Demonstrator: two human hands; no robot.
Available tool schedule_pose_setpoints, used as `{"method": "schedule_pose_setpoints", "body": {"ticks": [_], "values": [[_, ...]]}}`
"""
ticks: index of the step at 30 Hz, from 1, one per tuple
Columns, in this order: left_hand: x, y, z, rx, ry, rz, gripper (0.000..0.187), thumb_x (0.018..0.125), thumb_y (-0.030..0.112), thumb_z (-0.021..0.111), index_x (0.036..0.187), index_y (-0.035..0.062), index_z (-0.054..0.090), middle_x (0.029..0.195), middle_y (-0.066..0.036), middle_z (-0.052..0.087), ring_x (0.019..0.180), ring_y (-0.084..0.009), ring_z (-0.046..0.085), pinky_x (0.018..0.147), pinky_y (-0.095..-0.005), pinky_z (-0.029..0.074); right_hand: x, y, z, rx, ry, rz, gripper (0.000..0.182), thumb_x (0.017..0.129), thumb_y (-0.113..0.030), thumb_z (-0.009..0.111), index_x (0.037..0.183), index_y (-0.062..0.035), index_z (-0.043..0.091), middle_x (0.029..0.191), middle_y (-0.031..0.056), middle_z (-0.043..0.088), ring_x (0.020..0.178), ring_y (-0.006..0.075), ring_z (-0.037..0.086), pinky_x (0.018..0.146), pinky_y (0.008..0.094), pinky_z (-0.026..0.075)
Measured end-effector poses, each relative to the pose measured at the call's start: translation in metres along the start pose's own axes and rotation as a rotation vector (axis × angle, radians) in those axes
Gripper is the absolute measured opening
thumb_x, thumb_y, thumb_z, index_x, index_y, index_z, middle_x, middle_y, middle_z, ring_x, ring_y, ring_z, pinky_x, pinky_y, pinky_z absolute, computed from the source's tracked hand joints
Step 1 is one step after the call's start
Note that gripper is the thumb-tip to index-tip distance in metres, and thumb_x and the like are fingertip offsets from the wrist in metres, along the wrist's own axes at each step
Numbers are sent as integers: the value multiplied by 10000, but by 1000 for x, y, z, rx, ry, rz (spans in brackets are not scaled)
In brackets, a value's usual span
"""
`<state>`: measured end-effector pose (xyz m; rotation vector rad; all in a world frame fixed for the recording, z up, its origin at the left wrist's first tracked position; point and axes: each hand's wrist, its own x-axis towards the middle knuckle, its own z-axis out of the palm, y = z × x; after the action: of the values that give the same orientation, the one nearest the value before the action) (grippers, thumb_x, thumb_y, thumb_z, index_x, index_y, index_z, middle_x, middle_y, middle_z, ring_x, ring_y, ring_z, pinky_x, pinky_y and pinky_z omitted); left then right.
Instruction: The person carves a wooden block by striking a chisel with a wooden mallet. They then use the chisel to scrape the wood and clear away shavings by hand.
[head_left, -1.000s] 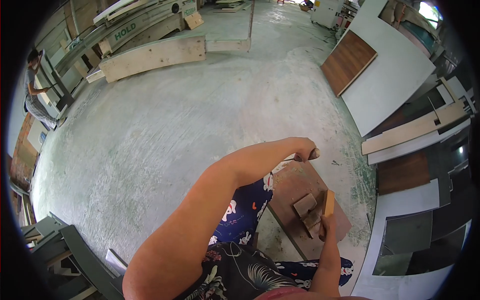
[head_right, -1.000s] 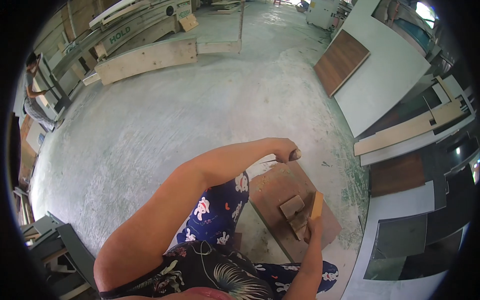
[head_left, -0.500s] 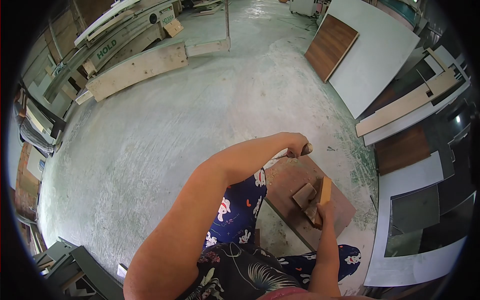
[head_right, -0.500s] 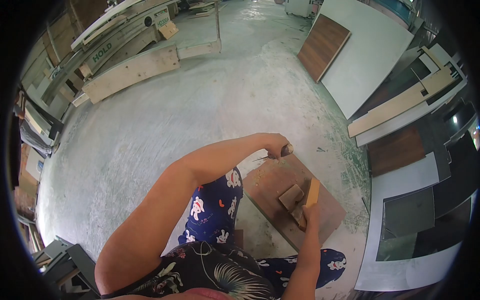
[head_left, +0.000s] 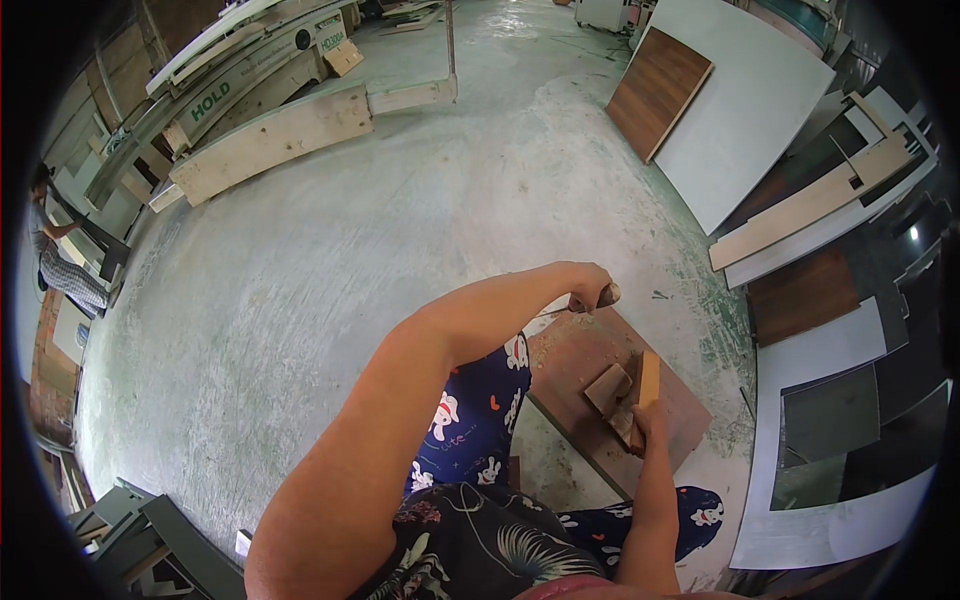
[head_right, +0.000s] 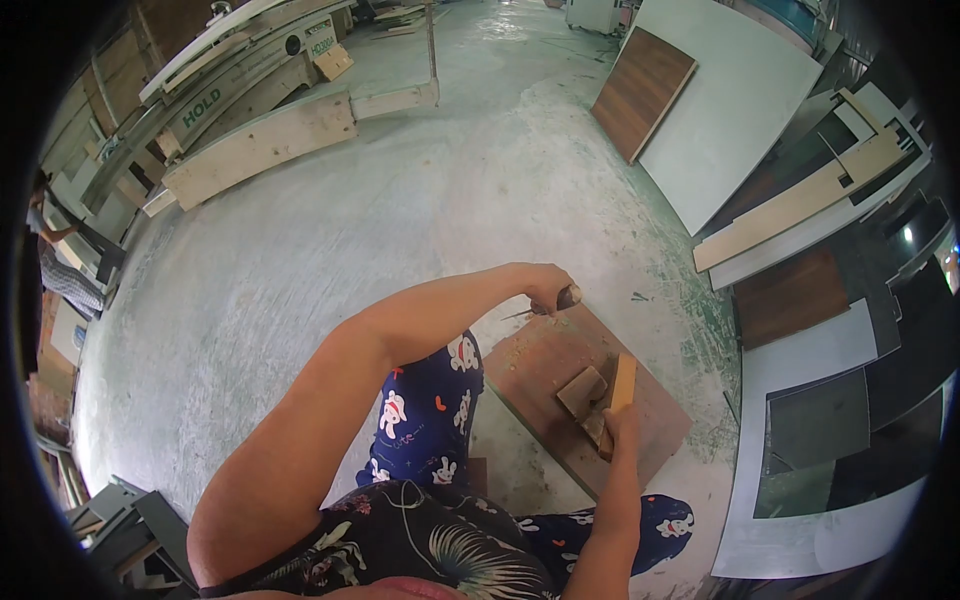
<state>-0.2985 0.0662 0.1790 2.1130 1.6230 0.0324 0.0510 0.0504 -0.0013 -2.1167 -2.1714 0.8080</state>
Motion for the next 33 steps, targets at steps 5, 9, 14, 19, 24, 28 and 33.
{"method": "schedule_pose_setpoints", "body": {"ticks": [5, 9, 14, 19, 24, 28, 33], "values": [[-1, 1, 0, -7, -19, -7, 511, 595, 223, 840, 1036, 39, 659, 976, -155, 694, 915, -303, 665, 786, -379, 524, -13, -7, -7, 21, 24, 15, 571, 702, -326, 695, 1089, 81, 594, 1025, 289, 647, 956, 411, 645, 818, 453, 514], [1, -2, 0, 24, 10, 32, 507, 591, 218, 833, 1033, 40, 660, 972, -155, 694, 908, -301, 666, 782, -381, 525, -14, -11, -11, 9, 17, 46, 595, 701, -342, 705, 1109, 75, 586, 1045, 284, 644, 968, 410, 641, 832, 453, 510], [-5, 0, -3, -20, -5, -8, 496, 588, 206, 823, 1030, 46, 664, 969, -152, 696, 919, -305, 662, 785, -389, 522, -12, -9, -9, 31, 10, 14, 610, 698, -335, 702, 1136, 73, 578, 1070, 287, 634, 987, 411, 633, 839, 454, 508], [-4, -5, -1, -15, 29, 28, 463, 589, 194, 821, 1002, 48, 671, 955, -147, 699, 903, -299, 666, 774, -386, 523, -13, -8, -7, 37, 20, 1, 615, 692, -332, 700, 1137, 75, 578, 1073, 290, 632, 982, 412, 634, 835, 454, 510], [-13, 3, -10, -62, -19, -28, 443, 585, 188, 825, 979, 50, 675, 946, -141, 700, 890, -291, 669, 764, -381, 525, -2, 0, 0, 26, -3, 7, 633, 690, -338, 699, 1149, 76, 563, 1067, 291, 633, 977, 415, 635, 831, 454, 510], [-10, -2, -5, -30, 20, 12, 416, 593, 182, 825, 956, 48, 670, 922, -138, 702, 861, -278, 675, 737, -377, 529, -4, -1, -1, 3, -1, 12, 643, 686, -333, 705, 1157, 76, 550, 1054, 292, 635, 974, 411, 638, 823, 453, 511], [-10, -1, -5, -32, 15, -1, 400, 607, 176, 824, 953, 50, 668, 913, -140, 702, 853, -281, 675, 731, -379, 528, -11, -4, -6, 54, -2, 3, 625, 685, -307, 711, 1150, 78, 551, 1039, 290, 638, 966, 411, 640, 816, 458, 512]]}}
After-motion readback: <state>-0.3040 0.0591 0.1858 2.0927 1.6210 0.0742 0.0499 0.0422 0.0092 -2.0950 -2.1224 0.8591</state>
